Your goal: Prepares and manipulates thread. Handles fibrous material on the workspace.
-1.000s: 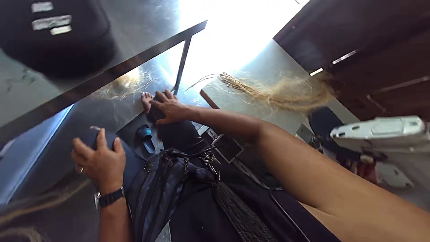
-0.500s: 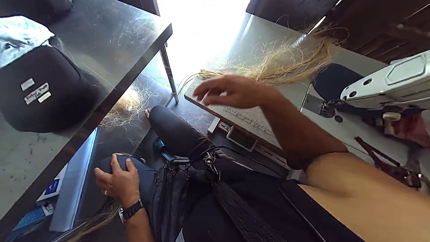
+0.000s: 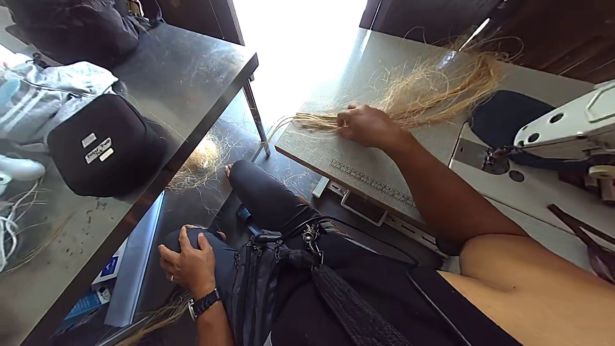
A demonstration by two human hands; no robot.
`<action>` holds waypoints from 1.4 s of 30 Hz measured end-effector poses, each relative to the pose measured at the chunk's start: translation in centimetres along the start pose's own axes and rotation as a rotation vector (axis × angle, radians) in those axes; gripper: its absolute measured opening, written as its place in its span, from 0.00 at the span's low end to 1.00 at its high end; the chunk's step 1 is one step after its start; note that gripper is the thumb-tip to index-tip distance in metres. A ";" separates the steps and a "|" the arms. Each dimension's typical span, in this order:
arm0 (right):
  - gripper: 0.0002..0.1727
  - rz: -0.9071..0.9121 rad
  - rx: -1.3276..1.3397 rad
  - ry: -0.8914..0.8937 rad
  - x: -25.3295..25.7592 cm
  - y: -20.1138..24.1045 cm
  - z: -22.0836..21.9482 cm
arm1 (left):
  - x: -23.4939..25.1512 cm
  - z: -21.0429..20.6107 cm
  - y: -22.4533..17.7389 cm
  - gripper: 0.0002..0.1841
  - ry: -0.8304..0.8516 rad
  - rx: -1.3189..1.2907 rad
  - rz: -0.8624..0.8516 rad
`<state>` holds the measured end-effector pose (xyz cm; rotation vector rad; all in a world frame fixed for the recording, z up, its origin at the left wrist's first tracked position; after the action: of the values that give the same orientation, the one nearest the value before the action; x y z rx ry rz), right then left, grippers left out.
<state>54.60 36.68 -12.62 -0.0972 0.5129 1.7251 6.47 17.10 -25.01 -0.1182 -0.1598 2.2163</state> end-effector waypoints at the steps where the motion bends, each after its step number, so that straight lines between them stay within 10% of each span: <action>1: 0.09 0.007 -0.008 0.016 -0.2 -0.3 0.0 | 0.0 0.0 0.1 0.28 0.003 0.002 0.005; 13: 0.06 -0.083 -0.065 0.300 -4.2 -4.4 2.1 | -0.2 0.0 0.1 0.28 0.015 0.005 0.014; 18: 0.12 -0.107 0.089 0.161 -7.2 -3.1 5.6 | -0.1 -0.1 0.3 0.28 0.012 0.006 0.022; 23: 0.13 0.268 0.045 -0.235 -9.4 1.0 8.0 | -0.2 0.2 0.0 0.28 0.019 0.012 0.033; 27: 0.16 0.441 0.126 -0.252 -5.9 4.7 5.4 | -0.2 0.2 0.0 0.27 0.013 -0.004 0.021; 33: 0.19 0.222 0.092 0.010 2.0 3.7 -2.3 | -0.2 0.0 0.5 0.27 0.001 0.000 0.035; 42: 0.08 0.271 0.223 0.072 2.5 1.8 -2.2 | -0.3 -0.1 0.5 0.27 -0.012 0.019 0.040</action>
<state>51.86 37.90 -14.98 0.0741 0.7977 1.9195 6.29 16.62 -25.18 -0.0983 -0.1445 2.2583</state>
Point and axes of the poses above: each hand's wrist, its own x-axis towards the middle knuckle, its own z-axis out of the back of the hand, y = z × x, the point moved 2 cm from there along x, towards the middle knuckle, and after that the axes turned 14 degrees about y, right-handed, at the moved point
